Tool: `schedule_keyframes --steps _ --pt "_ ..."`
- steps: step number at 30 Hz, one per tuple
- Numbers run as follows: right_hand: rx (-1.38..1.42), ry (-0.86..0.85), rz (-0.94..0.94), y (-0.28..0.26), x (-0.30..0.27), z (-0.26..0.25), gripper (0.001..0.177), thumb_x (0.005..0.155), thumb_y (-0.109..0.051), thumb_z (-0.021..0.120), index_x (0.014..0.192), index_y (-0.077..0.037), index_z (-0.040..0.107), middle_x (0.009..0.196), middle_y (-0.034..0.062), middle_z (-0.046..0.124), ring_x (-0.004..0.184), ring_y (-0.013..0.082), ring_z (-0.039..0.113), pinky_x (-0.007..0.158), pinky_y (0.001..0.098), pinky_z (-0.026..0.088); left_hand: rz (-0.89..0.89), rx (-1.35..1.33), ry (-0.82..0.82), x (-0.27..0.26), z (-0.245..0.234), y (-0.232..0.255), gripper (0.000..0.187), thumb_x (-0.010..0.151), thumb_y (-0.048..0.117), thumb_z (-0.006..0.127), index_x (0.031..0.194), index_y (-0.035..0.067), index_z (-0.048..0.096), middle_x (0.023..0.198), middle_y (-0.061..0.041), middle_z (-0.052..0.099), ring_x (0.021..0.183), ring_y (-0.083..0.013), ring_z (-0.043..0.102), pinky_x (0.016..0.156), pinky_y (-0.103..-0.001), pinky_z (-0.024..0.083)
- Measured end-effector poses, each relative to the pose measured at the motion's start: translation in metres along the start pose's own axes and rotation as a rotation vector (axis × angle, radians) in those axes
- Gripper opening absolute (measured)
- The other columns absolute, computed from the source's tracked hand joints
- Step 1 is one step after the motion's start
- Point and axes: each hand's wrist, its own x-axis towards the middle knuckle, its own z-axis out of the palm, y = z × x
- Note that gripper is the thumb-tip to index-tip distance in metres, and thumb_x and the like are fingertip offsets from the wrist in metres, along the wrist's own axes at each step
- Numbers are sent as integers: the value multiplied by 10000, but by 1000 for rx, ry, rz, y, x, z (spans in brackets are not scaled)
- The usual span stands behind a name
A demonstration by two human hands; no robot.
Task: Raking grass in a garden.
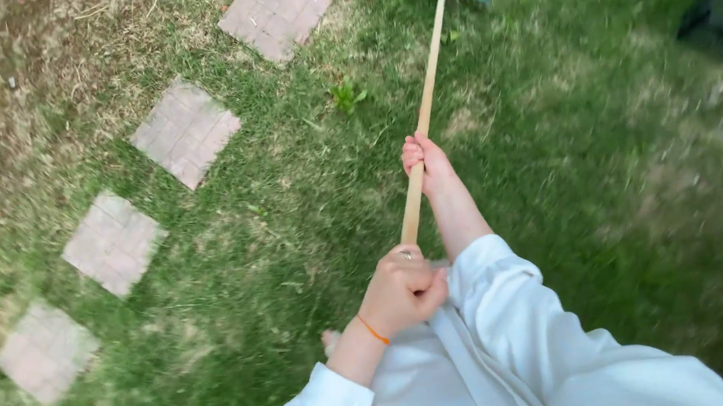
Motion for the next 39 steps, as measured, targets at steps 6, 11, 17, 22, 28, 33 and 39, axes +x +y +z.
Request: schedule_keyframes --steps 6,11,17,22,28,33,39 --pt "-162 58 -61 122 -75 40 166 1044 -201 570 1023 -36 555 764 13 566 581 94 539 521 231 505 20 -13 -1 -79 -77 46 409 873 8 687 526 56 475 524 -76 487 501 -269 509 687 -362 506" --pt "-208 -19 -44 166 -84 21 130 1004 -146 625 945 -77 532 734 -2 573 564 94 537 506 236 499 5 -47 -57 -121 -121 96 434 873 -4 688 513 72 458 500 -59 463 468 -256 477 670 -349 498" --pt "-243 87 -54 191 -102 43 149 988 -131 572 875 -66 500 694 3 528 542 111 520 492 235 480 53 -69 -59 -150 -154 136 444 868 7 702 519 87 440 488 -49 437 460 -248 440 650 -343 476" --pt "113 318 100 183 -129 80 411 910 -328 699 726 -116 400 549 -43 398 394 69 387 317 206 311 165 -69 -127 -152 -154 145 421 905 48 694 550 94 473 530 -35 470 506 -240 494 665 -346 473" --pt "264 168 22 151 -141 106 500 936 -341 739 674 -160 354 567 -57 390 419 44 395 342 185 336 282 -104 -195 -121 -166 164 448 913 61 703 547 100 447 530 -30 454 536 -238 506 677 -353 456" --pt "209 119 2 101 -164 120 524 876 -384 773 658 -159 353 559 -54 386 425 60 394 358 194 357 316 -175 -241 -96 -151 148 450 902 43 700 546 93 430 534 -28 458 524 -237 489 704 -353 479" --pt "230 -19 -173 0 -179 115 447 889 -349 774 804 -76 430 653 -28 422 501 83 429 431 205 379 330 -278 -273 -38 -110 118 422 889 17 696 560 81 440 549 -28 470 541 -242 492 758 -351 507"
